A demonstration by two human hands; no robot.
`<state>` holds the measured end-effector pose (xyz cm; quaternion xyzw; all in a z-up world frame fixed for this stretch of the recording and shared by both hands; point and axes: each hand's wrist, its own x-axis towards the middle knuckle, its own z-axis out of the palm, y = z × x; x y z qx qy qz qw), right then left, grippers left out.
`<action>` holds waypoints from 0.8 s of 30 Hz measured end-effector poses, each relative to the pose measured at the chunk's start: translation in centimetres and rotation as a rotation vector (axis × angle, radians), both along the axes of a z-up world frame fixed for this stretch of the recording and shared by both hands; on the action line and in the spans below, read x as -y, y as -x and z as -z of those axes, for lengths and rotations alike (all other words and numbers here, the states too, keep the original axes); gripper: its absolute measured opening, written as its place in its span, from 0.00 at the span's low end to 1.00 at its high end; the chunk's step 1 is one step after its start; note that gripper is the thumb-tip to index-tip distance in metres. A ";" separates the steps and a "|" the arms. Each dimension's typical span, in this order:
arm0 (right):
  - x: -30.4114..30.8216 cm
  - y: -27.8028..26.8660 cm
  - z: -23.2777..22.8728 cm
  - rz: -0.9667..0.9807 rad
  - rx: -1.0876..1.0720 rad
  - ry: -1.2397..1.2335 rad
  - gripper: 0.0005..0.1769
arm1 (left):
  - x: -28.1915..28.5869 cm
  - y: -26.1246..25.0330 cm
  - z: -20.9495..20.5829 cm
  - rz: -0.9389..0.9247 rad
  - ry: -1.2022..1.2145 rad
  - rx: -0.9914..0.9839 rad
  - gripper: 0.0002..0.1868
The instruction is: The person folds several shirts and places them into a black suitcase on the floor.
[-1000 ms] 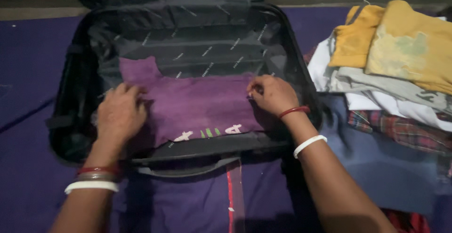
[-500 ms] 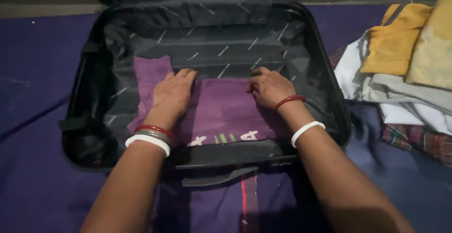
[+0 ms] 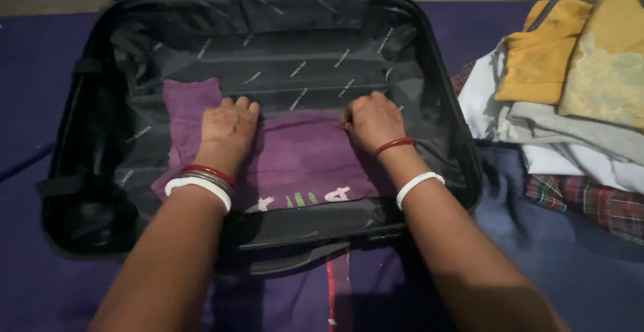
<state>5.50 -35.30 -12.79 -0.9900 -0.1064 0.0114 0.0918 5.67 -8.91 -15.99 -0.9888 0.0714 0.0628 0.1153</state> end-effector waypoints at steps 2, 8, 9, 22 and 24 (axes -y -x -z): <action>-0.2 -0.2 -0.6 0.018 -0.010 0.032 0.08 | -0.2 0.3 -1.0 0.006 0.026 0.066 0.16; 0.1 0.1 -0.2 -0.024 0.174 -0.008 0.14 | -1.1 1.7 -4.6 0.131 -0.030 0.000 0.22; 0.1 0.2 -0.2 -0.088 0.257 0.018 0.14 | -1.5 1.8 -5.0 0.130 -0.031 0.001 0.22; 1.3 2.3 -3.4 -0.050 0.153 -0.055 0.09 | -7.1 6.1 -6.7 -0.066 0.040 0.216 0.17; 1.7 2.6 -3.7 -0.060 0.164 -0.095 0.06 | -7.5 6.8 -6.7 -0.071 0.058 0.293 0.13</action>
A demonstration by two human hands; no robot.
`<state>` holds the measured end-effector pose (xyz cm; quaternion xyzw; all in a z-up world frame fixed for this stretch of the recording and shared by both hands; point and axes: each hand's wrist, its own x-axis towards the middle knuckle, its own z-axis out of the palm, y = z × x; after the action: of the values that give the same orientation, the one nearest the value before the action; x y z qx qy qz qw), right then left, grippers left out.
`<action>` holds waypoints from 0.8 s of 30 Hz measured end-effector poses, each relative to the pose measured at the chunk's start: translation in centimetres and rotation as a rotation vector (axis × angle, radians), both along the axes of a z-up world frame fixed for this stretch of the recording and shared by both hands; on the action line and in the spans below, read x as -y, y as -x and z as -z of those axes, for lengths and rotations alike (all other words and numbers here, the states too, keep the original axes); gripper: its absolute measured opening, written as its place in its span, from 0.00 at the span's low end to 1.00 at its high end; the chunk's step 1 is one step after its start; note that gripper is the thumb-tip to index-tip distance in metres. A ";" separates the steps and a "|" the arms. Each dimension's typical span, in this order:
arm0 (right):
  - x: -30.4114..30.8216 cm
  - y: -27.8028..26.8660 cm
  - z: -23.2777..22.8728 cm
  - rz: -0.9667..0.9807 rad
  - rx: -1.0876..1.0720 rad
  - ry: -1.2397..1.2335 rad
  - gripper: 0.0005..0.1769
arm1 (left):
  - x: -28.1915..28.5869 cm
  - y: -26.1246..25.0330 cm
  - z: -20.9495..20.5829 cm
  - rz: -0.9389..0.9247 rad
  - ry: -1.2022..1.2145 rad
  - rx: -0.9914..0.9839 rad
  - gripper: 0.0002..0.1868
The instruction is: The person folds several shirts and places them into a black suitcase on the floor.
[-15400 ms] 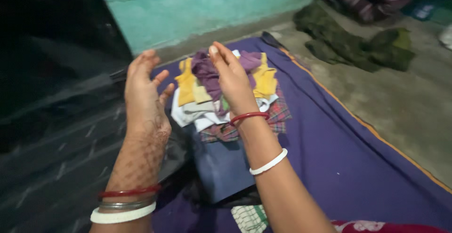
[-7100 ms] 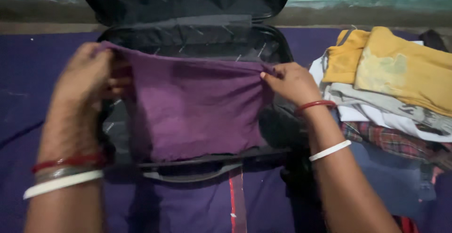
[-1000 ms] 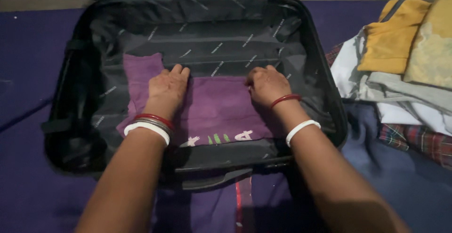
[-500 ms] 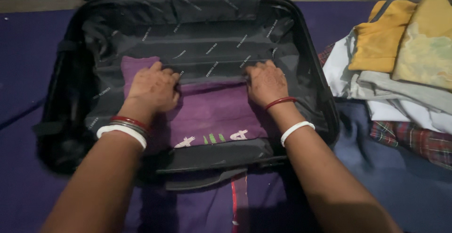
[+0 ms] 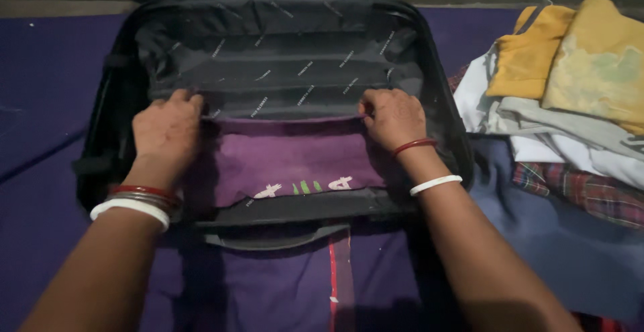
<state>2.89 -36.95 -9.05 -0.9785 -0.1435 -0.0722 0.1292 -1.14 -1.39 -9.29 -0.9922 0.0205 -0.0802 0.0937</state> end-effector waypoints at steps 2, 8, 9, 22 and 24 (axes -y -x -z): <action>0.4 0.4 -0.2 -0.010 -0.020 -0.019 0.07 | -0.5 0.9 -0.4 -0.095 0.065 -0.066 0.16; 1.3 1.6 -0.5 -0.007 -0.103 -0.045 0.04 | -0.5 2.9 -0.2 -0.129 0.105 -0.043 0.11; 1.4 1.7 -0.5 -0.014 -0.124 -0.033 0.04 | -0.6 3.2 0.0 -0.128 0.107 -0.042 0.11; 1.7 2.3 -0.2 -0.024 -0.241 0.126 0.11 | -1.1 5.0 0.8 0.020 0.086 -0.122 0.10; 1.7 2.4 -0.1 -0.037 -0.306 0.192 0.14 | -1.3 5.2 1.0 0.003 0.085 -0.175 0.10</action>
<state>0.48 -38.70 -8.92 -0.9831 -0.1465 0.0939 0.0569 -6.33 -0.06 -10.25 -0.9984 0.0267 0.0060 0.0492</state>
